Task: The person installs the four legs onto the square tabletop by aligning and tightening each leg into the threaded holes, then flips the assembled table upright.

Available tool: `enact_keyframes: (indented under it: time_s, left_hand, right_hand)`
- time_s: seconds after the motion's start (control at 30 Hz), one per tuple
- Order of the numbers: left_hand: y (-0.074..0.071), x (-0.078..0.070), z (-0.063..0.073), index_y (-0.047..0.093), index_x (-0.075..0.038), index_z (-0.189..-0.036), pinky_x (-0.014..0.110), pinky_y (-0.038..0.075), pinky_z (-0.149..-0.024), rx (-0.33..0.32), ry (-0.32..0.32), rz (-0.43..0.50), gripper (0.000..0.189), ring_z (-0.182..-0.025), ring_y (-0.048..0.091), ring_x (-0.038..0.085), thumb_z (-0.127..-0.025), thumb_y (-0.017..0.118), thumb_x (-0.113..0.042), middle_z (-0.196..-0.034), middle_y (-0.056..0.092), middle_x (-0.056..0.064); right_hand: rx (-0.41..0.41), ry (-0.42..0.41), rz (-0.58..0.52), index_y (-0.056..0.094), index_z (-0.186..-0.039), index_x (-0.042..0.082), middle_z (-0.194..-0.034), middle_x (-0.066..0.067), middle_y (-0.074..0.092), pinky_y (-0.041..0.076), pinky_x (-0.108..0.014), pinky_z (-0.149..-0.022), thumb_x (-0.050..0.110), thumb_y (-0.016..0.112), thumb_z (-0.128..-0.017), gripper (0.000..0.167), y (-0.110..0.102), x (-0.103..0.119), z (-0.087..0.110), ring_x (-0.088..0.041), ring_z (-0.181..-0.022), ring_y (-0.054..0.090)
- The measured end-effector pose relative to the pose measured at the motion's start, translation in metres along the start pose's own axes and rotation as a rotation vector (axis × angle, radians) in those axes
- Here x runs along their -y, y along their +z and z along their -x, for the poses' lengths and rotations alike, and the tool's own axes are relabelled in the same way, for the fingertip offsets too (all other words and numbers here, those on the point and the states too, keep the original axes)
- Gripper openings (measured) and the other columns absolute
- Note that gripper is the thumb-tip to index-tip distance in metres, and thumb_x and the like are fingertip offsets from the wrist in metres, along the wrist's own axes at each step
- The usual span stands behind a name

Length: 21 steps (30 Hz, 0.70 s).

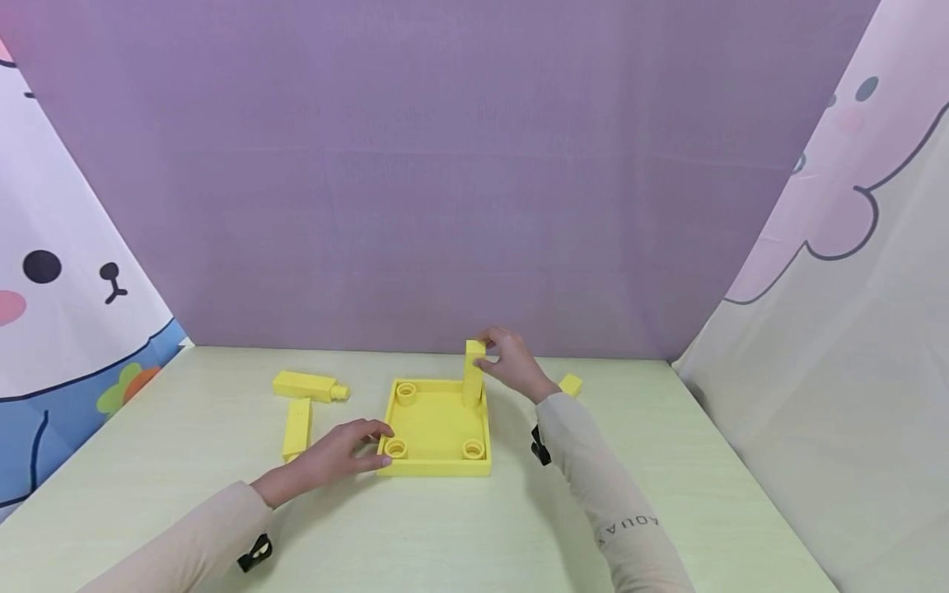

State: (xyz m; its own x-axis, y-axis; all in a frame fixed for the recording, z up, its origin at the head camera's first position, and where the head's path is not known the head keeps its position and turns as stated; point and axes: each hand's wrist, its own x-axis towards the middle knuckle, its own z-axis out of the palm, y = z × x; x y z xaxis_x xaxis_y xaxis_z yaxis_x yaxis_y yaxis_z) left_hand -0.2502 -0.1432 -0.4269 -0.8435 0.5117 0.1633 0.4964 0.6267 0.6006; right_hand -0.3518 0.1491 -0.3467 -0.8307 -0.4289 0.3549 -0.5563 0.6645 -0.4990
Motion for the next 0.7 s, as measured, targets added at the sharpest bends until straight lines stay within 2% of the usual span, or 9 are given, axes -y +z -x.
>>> enact_keyframes:
  time_s: [0.3,0.57,0.7]
  left_hand:
    - [-0.001,-0.002,0.001,0.057,-0.005,-0.114,0.043,0.045,-0.090,0.004,-0.024,0.000,0.042,-0.104,0.055,0.025,-0.084,0.064,-0.035,-0.110,0.060,0.006]
    - [-0.001,-0.003,0.001,0.057,-0.005,-0.113,0.044,0.045,-0.090,0.006,-0.025,0.008,0.042,-0.104,0.055,0.026,-0.084,0.063,-0.035,-0.110,0.060,0.006]
    - [-0.001,-0.002,0.001,0.057,-0.006,-0.113,0.043,0.045,-0.090,0.006,-0.026,0.005,0.042,-0.104,0.055,0.025,-0.084,0.063,-0.035,-0.110,0.060,0.006]
  right_hand:
    - [-0.043,0.001,-0.010,0.058,-0.113,0.001,-0.109,-0.013,0.060,0.054,-0.029,-0.070,0.008,0.067,-0.082,0.033,0.007,-0.003,0.001,-0.025,-0.094,0.059]
    - [-0.096,0.002,-0.005,0.058,-0.110,0.000,-0.102,-0.013,0.060,0.054,-0.031,-0.070,0.009,0.068,-0.081,0.032,0.012,0.000,0.003,-0.028,-0.092,0.059]
    - [-0.098,0.003,-0.004,0.058,-0.109,0.000,-0.102,-0.014,0.060,0.054,-0.030,-0.069,0.008,0.068,-0.081,0.031,0.012,0.000,0.003,-0.029,-0.093,0.059]
